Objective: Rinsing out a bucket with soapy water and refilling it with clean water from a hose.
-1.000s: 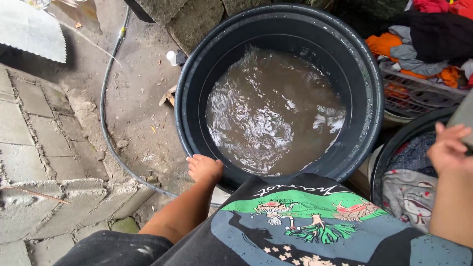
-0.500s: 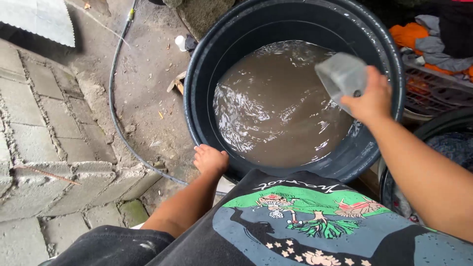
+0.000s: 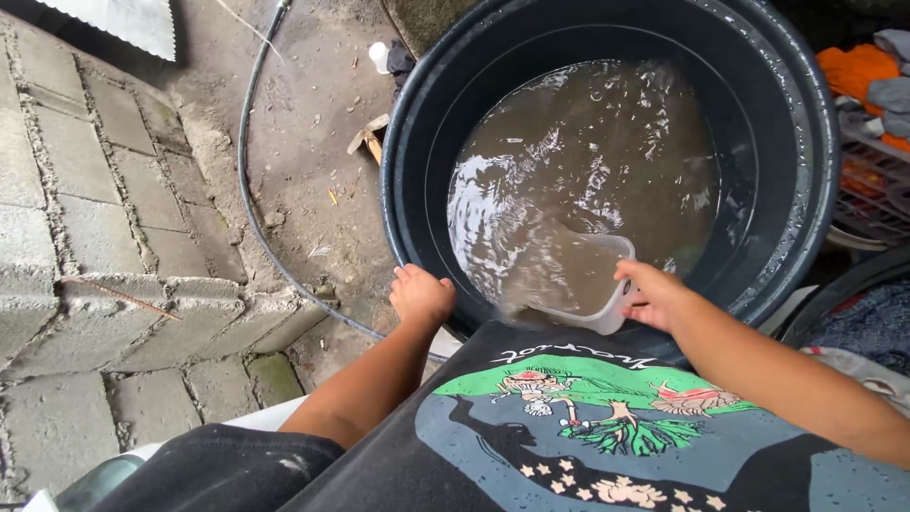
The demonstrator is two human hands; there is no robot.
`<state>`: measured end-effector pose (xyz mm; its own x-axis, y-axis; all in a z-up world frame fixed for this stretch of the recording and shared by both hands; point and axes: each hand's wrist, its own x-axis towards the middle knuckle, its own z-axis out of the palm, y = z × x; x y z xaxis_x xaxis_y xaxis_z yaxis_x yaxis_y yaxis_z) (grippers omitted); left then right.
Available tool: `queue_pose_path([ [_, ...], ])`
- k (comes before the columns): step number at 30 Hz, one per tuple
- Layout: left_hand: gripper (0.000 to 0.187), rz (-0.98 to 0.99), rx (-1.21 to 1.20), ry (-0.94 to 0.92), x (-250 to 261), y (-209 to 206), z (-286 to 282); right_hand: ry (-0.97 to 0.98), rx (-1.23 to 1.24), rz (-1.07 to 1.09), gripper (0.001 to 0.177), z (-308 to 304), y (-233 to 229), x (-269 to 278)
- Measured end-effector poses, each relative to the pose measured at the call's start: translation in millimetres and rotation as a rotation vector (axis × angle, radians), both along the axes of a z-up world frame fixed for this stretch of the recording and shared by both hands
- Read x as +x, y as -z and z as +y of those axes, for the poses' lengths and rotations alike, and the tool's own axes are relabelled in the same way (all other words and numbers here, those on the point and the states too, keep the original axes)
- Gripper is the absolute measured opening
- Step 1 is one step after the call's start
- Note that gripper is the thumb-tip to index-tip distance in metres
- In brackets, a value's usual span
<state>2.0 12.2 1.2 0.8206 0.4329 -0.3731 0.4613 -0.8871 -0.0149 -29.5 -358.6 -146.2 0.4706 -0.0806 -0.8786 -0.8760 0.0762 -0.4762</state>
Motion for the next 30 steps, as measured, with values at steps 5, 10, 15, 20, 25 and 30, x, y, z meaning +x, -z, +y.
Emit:
queue_pose_path([
  [5, 0.076, 0.045, 0.000, -0.027, 0.8, -7.7, -5.4, 0.375, 0.513, -0.012, 0.052, -5.1, -37.9, -10.9],
  [10, 0.075, 0.005, 0.001, -0.051, 6.3, 2.4, -5.8, 0.609, 0.698, -0.385, 0.075, -36.1, -154.7, -4.1],
  [15, 0.075, -0.004, -0.019, -0.097, 8.3, -3.5, -8.5, 0.976, 0.704, -0.683, 0.083, -116.2, -140.3, -42.3],
  [20, 0.073, -0.026, -0.017, -0.111, 9.2, -1.2, -6.5, 1.183, 0.895, -0.928, 0.059, -211.5, -77.7, -101.5],
  [25, 0.072, -0.022, -0.034, -0.109, 8.3, -4.8, -6.2, 1.479, 1.265, -0.906, 0.059, -259.5, -51.0, -111.9],
  [30, 0.074, -0.029, -0.034, -0.109, 6.1, -4.1, -7.7, 1.365, 1.396, -0.904, 0.058, -256.5, -74.4, -76.6],
])
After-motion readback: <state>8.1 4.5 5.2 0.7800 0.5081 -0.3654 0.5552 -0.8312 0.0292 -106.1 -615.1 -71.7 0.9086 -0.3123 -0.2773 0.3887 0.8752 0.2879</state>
